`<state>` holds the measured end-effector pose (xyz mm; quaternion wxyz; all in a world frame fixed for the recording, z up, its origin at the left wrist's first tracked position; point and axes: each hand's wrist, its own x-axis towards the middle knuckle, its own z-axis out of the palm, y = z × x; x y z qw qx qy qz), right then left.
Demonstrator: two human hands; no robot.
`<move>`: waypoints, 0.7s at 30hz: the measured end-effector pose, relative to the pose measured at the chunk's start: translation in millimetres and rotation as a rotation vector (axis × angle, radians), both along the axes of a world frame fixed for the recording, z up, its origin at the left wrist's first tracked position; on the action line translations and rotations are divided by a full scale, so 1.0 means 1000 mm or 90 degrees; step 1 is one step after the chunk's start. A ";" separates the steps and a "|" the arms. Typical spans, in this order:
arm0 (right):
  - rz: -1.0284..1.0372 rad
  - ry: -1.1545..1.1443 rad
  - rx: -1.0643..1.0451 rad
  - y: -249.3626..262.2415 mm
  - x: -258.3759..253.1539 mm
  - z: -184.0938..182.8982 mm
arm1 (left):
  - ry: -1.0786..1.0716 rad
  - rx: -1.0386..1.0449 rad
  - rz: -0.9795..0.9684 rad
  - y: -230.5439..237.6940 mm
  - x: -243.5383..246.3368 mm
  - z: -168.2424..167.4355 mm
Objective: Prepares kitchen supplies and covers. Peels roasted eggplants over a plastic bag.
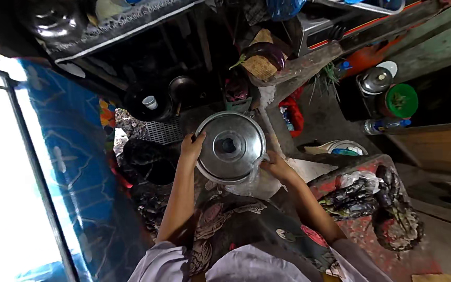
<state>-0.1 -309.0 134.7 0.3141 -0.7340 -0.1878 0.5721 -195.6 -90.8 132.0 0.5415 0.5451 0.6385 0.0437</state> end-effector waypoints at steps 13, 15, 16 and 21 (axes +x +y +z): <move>-0.004 0.024 -0.094 0.133 0.019 -0.082 | 0.037 -0.086 -0.065 0.137 0.023 -0.083; -0.018 0.038 -0.108 0.148 0.021 -0.097 | 0.025 -0.091 -0.102 0.160 0.032 -0.091; -0.025 0.037 -0.115 0.153 0.021 -0.104 | 0.025 -0.091 -0.124 0.170 0.038 -0.094; -0.092 0.019 -0.124 0.159 0.011 -0.121 | 0.069 -0.083 -0.245 0.201 0.071 -0.090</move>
